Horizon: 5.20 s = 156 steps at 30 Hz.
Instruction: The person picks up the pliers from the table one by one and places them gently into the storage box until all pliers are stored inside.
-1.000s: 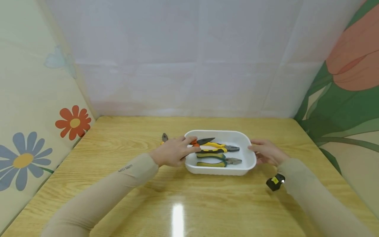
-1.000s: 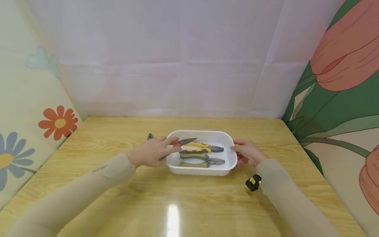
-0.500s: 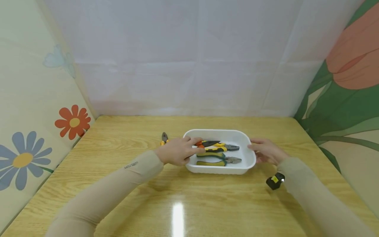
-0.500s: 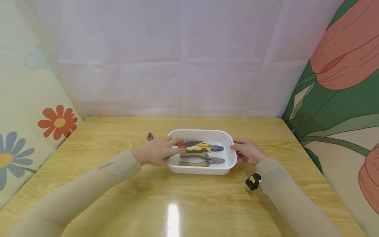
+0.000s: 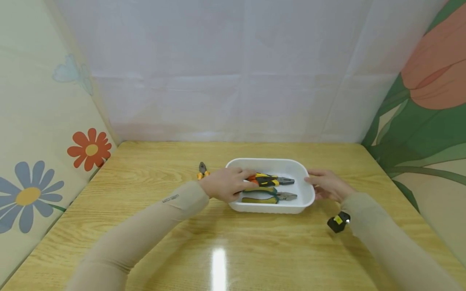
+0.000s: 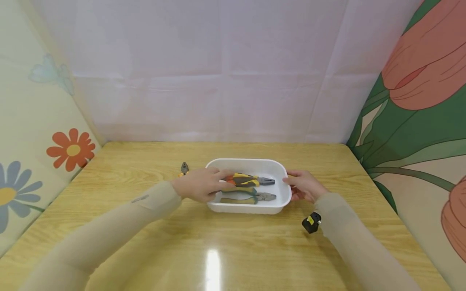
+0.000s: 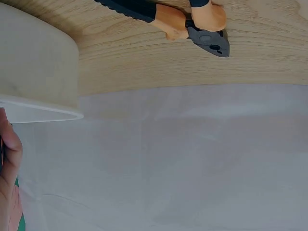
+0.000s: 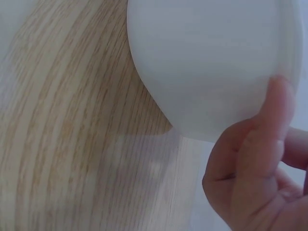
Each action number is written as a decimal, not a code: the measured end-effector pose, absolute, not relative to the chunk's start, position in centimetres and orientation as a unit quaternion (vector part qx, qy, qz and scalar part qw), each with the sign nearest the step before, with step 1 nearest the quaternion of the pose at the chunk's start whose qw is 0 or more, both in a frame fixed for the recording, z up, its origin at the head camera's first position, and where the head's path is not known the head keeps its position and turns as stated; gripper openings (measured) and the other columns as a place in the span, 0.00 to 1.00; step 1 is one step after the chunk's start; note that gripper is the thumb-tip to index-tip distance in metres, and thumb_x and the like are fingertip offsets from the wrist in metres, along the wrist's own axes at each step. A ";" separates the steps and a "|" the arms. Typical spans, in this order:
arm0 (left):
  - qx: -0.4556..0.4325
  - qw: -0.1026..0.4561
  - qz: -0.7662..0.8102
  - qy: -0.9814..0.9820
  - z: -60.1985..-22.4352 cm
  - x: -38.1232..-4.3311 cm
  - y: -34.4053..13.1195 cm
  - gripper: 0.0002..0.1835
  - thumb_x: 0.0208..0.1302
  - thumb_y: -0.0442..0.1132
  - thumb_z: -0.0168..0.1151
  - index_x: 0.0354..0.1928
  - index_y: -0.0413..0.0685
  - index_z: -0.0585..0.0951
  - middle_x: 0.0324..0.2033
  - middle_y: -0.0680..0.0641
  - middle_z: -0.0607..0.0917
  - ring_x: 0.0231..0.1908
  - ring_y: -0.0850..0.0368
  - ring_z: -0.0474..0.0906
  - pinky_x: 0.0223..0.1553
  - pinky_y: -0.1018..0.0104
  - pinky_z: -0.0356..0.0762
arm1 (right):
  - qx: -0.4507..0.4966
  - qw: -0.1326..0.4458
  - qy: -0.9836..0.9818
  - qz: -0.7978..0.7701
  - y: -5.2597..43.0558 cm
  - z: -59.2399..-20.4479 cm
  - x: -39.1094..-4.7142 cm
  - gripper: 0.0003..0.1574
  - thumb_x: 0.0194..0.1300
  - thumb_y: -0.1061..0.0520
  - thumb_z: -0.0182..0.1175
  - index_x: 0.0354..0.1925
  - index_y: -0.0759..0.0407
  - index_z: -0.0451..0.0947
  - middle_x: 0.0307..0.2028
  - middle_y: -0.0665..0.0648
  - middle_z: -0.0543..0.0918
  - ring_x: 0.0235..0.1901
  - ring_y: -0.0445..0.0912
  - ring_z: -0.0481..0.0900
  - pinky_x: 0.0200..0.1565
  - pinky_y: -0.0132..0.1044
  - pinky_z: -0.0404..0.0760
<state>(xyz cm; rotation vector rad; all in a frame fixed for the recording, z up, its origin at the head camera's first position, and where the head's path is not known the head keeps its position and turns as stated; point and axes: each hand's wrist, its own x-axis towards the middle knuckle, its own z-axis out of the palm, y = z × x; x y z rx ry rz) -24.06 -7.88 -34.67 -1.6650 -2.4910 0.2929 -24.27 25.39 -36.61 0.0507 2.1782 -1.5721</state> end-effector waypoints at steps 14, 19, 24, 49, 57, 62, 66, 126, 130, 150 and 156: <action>-0.585 0.050 0.101 -0.803 -34.6 -24.6 -6.5 0.25 0.66 0.35 0.52 0.65 0.58 0.74 0.63 0.42 0.70 0.54 0.47 0.72 0.52 0.56 0.74 | 0.022 0.229 0.788 -0.571 25.5 -36.7 -24.3 0.40 0.73 0.60 0.49 0.73 0.71 0.43 0.34 0.54 0.79 0.27 0.43 0.79 0.29 0.34 0.81; -0.585 0.022 0.127 -0.801 -34.6 -24.8 -5.9 0.25 0.67 0.35 0.51 0.66 0.59 0.71 0.65 0.42 0.68 0.49 0.49 0.73 0.50 0.57 0.73 | 0.022 0.226 0.788 -0.572 25.4 -36.7 -24.2 0.39 0.73 0.60 0.49 0.73 0.71 0.43 0.33 0.54 0.79 0.26 0.43 0.79 0.28 0.34 0.81; -0.575 -0.004 0.154 -0.804 -34.8 -25.0 -5.1 0.25 0.70 0.38 0.50 0.68 0.61 0.68 0.67 0.43 0.66 0.50 0.50 0.72 0.54 0.56 0.71 | 0.017 0.225 0.787 -0.574 25.3 -36.7 -24.1 0.39 0.73 0.60 0.48 0.73 0.72 0.43 0.33 0.54 0.79 0.26 0.43 0.79 0.27 0.34 0.81; -0.542 -0.058 0.189 -0.817 -35.6 -25.7 -3.6 0.29 0.71 0.56 0.52 0.72 0.64 0.63 0.69 0.47 0.64 0.60 0.52 0.68 0.61 0.60 0.66 | 0.023 0.226 0.790 -0.570 24.9 -36.3 -24.0 0.39 0.73 0.60 0.49 0.73 0.70 0.44 0.34 0.55 0.79 0.26 0.43 0.78 0.28 0.33 0.80; -0.527 -0.041 0.192 -0.827 -36.0 -25.9 -3.9 0.31 0.71 0.58 0.50 0.72 0.59 0.62 0.67 0.48 0.67 0.65 0.52 0.64 0.66 0.59 0.60 | 0.026 0.222 0.795 -0.565 24.9 -36.4 -24.1 0.39 0.73 0.60 0.49 0.73 0.71 0.44 0.33 0.54 0.78 0.25 0.42 0.77 0.26 0.32 0.79; -0.522 -0.014 0.150 -0.840 -36.0 -25.8 -4.9 0.30 0.72 0.55 0.52 0.71 0.55 0.65 0.65 0.46 0.69 0.63 0.50 0.67 0.63 0.57 0.65 | 0.023 0.222 0.793 -0.566 25.1 -36.5 -24.2 0.39 0.73 0.60 0.49 0.73 0.71 0.44 0.33 0.54 0.79 0.26 0.42 0.78 0.27 0.33 0.80; -0.515 0.017 0.122 -0.848 -35.6 -25.3 -6.0 0.28 0.72 0.52 0.54 0.70 0.52 0.67 0.65 0.43 0.69 0.60 0.48 0.69 0.59 0.55 0.69 | 0.017 0.227 0.790 -0.569 25.4 -36.5 -24.2 0.40 0.73 0.60 0.49 0.73 0.70 0.44 0.33 0.54 0.79 0.26 0.43 0.79 0.27 0.33 0.80; -0.205 0.049 -0.096 -0.973 -38.3 -21.3 -14.6 0.42 0.65 0.50 0.63 0.70 0.30 0.58 0.63 0.23 0.64 0.56 0.25 0.69 0.54 0.41 0.72 | 0.022 0.226 0.794 -0.563 25.4 -36.5 -24.2 0.40 0.73 0.60 0.49 0.73 0.72 0.44 0.35 0.56 0.79 0.26 0.43 0.79 0.28 0.34 0.81; -0.188 0.030 -0.092 -0.977 -38.4 -21.1 -14.4 0.47 0.63 0.54 0.62 0.71 0.29 0.56 0.63 0.22 0.61 0.56 0.24 0.68 0.54 0.40 0.71 | 0.024 0.226 0.795 -0.562 25.4 -36.5 -24.2 0.40 0.73 0.59 0.49 0.73 0.72 0.44 0.37 0.58 0.79 0.27 0.44 0.79 0.28 0.35 0.82; -0.086 -0.081 -0.111 -0.987 -38.8 -22.0 -13.2 0.54 0.63 0.66 0.56 0.76 0.36 0.47 0.72 0.26 0.47 0.66 0.23 0.51 0.57 0.37 0.66 | 0.022 0.225 0.794 -0.565 25.2 -36.4 -24.1 0.39 0.73 0.59 0.49 0.73 0.72 0.44 0.36 0.57 0.79 0.27 0.43 0.79 0.28 0.34 0.82; -0.078 -0.069 -0.085 -0.991 -38.6 -21.9 -13.0 0.57 0.59 0.71 0.55 0.74 0.35 0.51 0.70 0.25 0.52 0.64 0.24 0.57 0.55 0.40 0.71 | 0.022 0.225 0.793 -0.566 25.1 -36.3 -24.1 0.39 0.73 0.60 0.48 0.73 0.72 0.44 0.36 0.57 0.78 0.27 0.43 0.79 0.28 0.34 0.82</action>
